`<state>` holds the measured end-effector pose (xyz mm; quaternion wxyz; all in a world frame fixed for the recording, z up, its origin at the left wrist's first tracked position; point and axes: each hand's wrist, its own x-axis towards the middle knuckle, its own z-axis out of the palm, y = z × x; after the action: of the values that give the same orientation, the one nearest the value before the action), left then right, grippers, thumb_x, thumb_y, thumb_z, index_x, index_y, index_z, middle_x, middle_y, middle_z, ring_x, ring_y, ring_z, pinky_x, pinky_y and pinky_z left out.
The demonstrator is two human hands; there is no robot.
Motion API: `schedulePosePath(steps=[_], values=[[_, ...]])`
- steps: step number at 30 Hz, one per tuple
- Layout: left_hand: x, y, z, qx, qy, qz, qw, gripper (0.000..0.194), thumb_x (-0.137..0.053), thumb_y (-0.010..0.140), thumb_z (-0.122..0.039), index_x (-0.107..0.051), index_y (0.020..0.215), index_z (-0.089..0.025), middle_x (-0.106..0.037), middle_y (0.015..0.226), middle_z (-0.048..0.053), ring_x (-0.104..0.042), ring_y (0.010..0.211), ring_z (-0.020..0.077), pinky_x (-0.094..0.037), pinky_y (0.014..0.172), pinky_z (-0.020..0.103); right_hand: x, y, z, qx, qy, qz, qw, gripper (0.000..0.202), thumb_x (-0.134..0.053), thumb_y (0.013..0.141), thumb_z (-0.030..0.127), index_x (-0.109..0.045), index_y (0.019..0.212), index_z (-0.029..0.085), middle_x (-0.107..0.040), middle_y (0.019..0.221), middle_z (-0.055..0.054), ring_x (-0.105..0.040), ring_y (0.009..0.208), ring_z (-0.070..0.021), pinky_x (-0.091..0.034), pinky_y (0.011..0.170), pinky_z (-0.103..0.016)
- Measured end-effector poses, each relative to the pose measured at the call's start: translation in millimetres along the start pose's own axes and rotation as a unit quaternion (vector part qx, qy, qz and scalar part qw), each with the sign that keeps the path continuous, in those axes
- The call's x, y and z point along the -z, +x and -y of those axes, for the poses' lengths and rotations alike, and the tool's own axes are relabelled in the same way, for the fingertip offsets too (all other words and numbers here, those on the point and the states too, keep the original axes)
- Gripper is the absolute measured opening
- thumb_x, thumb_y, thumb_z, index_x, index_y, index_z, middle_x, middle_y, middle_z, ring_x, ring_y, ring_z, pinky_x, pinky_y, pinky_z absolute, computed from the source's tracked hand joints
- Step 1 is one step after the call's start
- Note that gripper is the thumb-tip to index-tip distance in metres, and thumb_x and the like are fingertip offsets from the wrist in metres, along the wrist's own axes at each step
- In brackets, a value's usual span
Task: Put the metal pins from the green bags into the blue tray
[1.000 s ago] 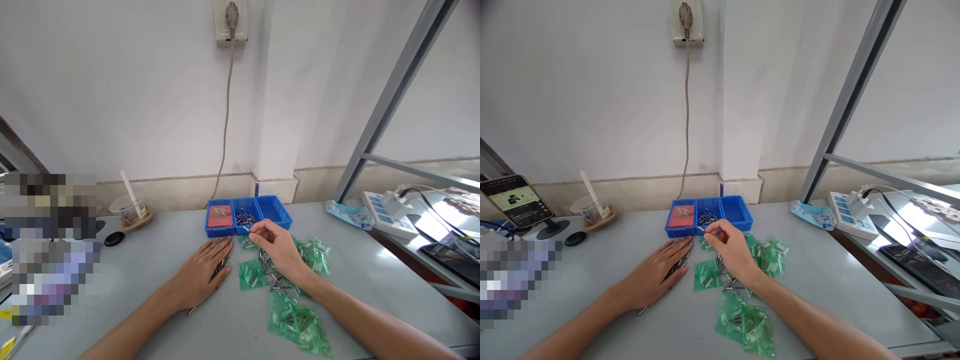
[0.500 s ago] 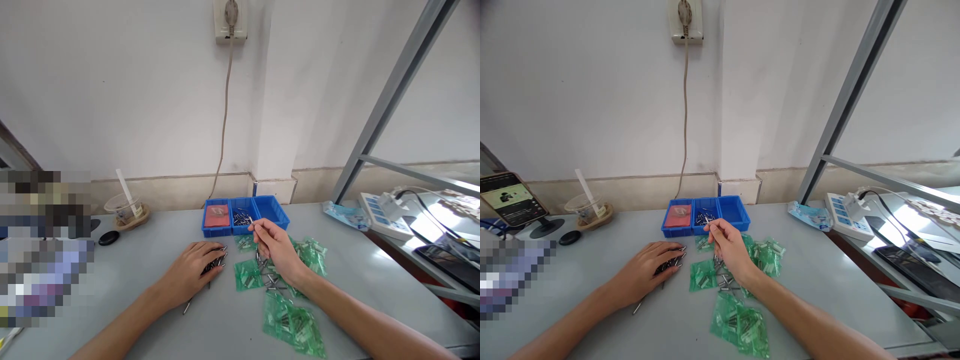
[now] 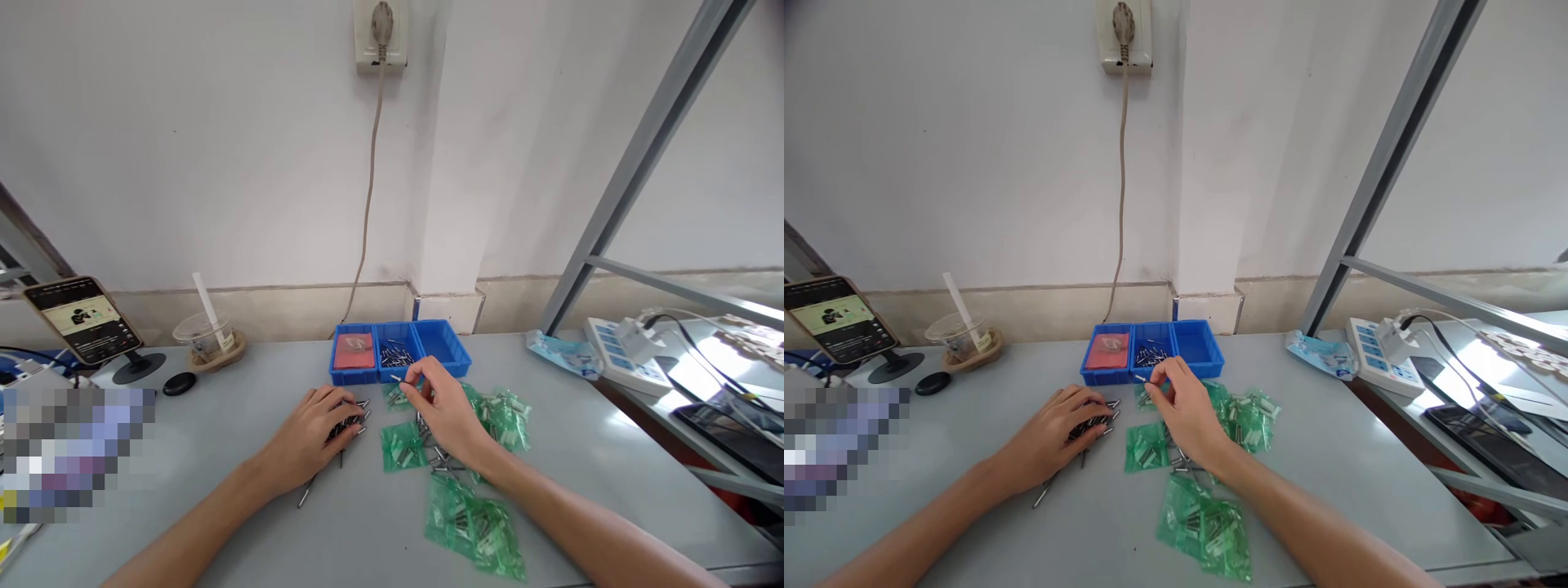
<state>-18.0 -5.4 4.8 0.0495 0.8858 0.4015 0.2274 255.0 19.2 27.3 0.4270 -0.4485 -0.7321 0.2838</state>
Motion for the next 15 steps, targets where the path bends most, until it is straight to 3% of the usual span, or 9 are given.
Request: schedulePosePath(steps=[3,6,9,12,15], values=[[1.6,0,-1,0.009,0.001,0.010,1.000,0.027,-0.047,0.111,-0.035,-0.069,0.124,-0.027,-0.066,0.124,0.005,-0.059,0.111,0.0238,-0.049,0.097,0.041,1,4,-4,-0.053,0.057,0.009,0.997,0.031,-0.058,0.101,0.050,-0.054,0.086,0.023,-0.051,0.075,0.003,-0.042,0.061,-0.0138,-0.035,0.055,-0.027],[2.4,1,-2,0.011,0.002,0.012,1.000,0.029,-0.045,0.111,-0.036,-0.069,0.124,-0.028,-0.066,0.124,0.005,-0.059,0.110,0.0240,-0.048,0.097,0.041,2,9,-8,-0.148,0.168,0.038,0.974,0.042,-0.058,0.098,0.060,-0.050,0.080,0.023,-0.042,0.067,0.006,-0.033,0.051,-0.0105,-0.030,0.045,-0.025],[2.1,1,-2,0.009,0.003,0.011,1.000,0.030,-0.044,0.111,-0.037,-0.069,0.125,-0.029,-0.065,0.125,0.005,-0.059,0.111,0.0240,-0.048,0.097,0.041,4,15,-11,-0.194,0.253,0.040,0.947,0.043,-0.061,0.095,0.065,-0.056,0.088,0.022,-0.048,0.071,0.006,-0.032,0.046,-0.0074,-0.027,0.041,-0.022],[1.0,1,-1,0.012,0.010,0.016,1.000,0.028,-0.045,0.111,-0.037,-0.069,0.125,-0.029,-0.065,0.126,0.005,-0.059,0.112,0.0241,-0.047,0.097,0.041,6,19,-13,-0.173,0.248,0.020,0.953,0.045,-0.057,0.097,0.065,-0.062,0.109,0.023,-0.058,0.088,0.002,-0.037,0.046,-0.0068,-0.027,0.040,-0.023],[-0.2,0,0,0.011,0.016,0.013,1.000,0.027,-0.047,0.111,-0.036,-0.068,0.126,-0.029,-0.064,0.126,0.005,-0.059,0.112,0.0244,-0.047,0.097,0.041,9,19,-13,-0.089,0.126,0.020,0.988,0.038,-0.055,0.101,0.059,-0.065,0.110,0.024,-0.060,0.085,0.001,-0.046,0.055,-0.0113,-0.037,0.049,-0.026]])
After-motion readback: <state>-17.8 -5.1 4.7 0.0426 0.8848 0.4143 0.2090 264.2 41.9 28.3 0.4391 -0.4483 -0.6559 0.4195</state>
